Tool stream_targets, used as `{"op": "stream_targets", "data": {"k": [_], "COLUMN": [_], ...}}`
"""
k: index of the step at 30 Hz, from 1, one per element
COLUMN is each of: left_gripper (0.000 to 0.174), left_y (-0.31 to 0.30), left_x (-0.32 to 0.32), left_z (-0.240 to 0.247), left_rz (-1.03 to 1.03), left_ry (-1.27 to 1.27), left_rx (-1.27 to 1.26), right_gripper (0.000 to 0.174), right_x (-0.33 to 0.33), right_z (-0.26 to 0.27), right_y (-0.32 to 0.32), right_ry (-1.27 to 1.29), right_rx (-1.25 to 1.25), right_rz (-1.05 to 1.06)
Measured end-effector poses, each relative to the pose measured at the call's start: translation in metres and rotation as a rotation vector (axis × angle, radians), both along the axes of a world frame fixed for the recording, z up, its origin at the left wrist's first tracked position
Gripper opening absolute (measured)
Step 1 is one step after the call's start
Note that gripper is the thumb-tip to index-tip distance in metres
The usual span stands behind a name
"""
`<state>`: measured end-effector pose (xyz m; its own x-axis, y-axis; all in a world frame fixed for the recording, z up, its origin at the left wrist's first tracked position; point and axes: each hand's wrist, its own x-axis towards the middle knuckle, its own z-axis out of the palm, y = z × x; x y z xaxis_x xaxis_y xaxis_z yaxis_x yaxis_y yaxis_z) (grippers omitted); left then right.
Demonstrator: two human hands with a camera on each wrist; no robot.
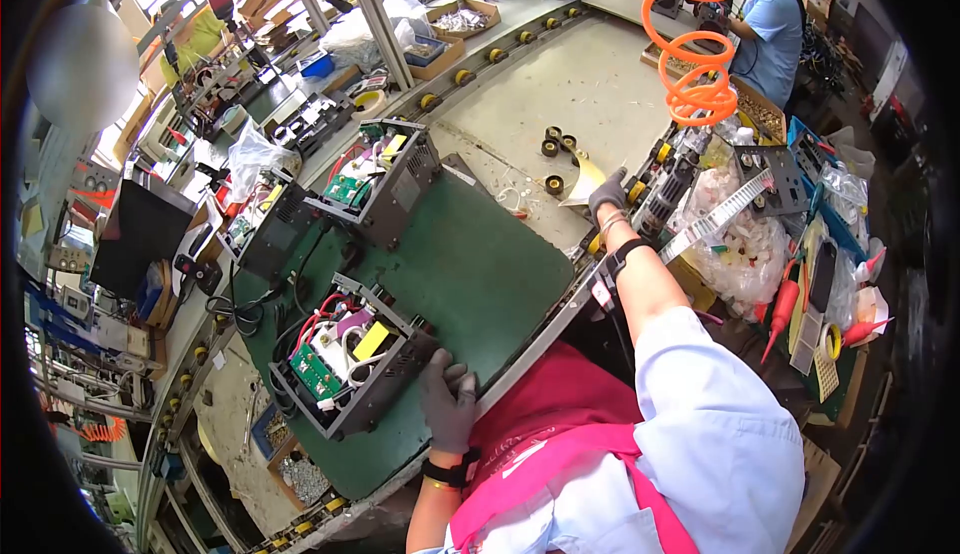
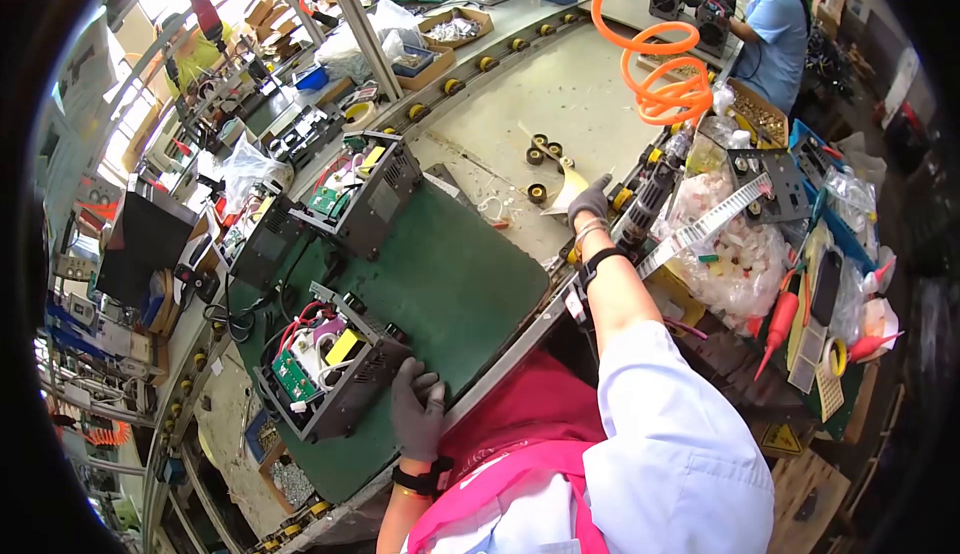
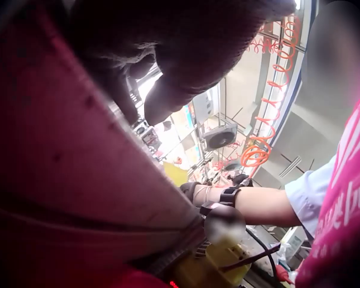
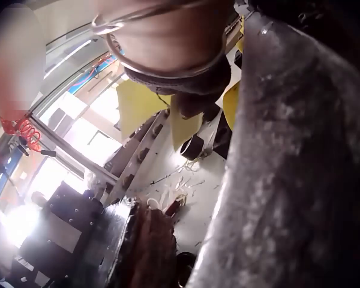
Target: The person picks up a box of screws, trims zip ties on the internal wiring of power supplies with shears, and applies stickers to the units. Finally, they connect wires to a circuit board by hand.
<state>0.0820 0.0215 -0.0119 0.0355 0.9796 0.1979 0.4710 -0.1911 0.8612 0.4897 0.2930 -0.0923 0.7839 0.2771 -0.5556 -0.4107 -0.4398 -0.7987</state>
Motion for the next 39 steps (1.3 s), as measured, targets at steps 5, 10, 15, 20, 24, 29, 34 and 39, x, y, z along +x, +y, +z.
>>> {"op": "stream_targets", "data": {"k": [5, 10, 15, 20, 24, 29, 34, 39], "left_gripper": [0.046, 0.042, 0.039, 0.038, 0.036, 0.035, 0.034, 0.036], "left_y": [0.001, 0.001, 0.003, 0.004, 0.004, 0.005, 0.004, 0.001], "left_x": [0.004, 0.006, 0.005, 0.004, 0.002, 0.003, 0.001, 0.001], "left_z": [-0.001, 0.004, 0.01, 0.005, 0.002, 0.004, 0.002, -0.005], "left_rz": [0.03, 0.034, 0.019, 0.01, 0.007, -0.029, -0.016, -0.047], "left_ry": [0.064, 0.1, 0.153, 0.145, 0.187, 0.152, 0.183, 0.15], "left_rx": [0.115, 0.144, 0.18, 0.182, 0.223, 0.222, 0.268, 0.224], "right_gripper": [0.057, 0.036, 0.042, 0.039, 0.03, 0.039, 0.062, 0.032], "right_x": [0.0, -0.019, -0.037, -0.046, -0.028, -0.018, -0.026, -0.024], "right_z": [-0.026, 0.039, 0.043, 0.02, 0.029, 0.025, 0.056, 0.179], "right_y": [0.022, -0.004, 0.014, 0.038, 0.04, 0.007, -0.003, -0.07], "right_ry": [-0.449, -0.988, -1.184, -1.24, -1.126, -1.189, -1.157, -1.156], "right_rx": [-0.432, -0.736, -0.31, -0.492, -0.253, -0.627, -0.674, -0.189], "right_rz": [0.351, 1.187, 1.304, 1.461, 1.351, 1.525, 1.665, 1.426]}}
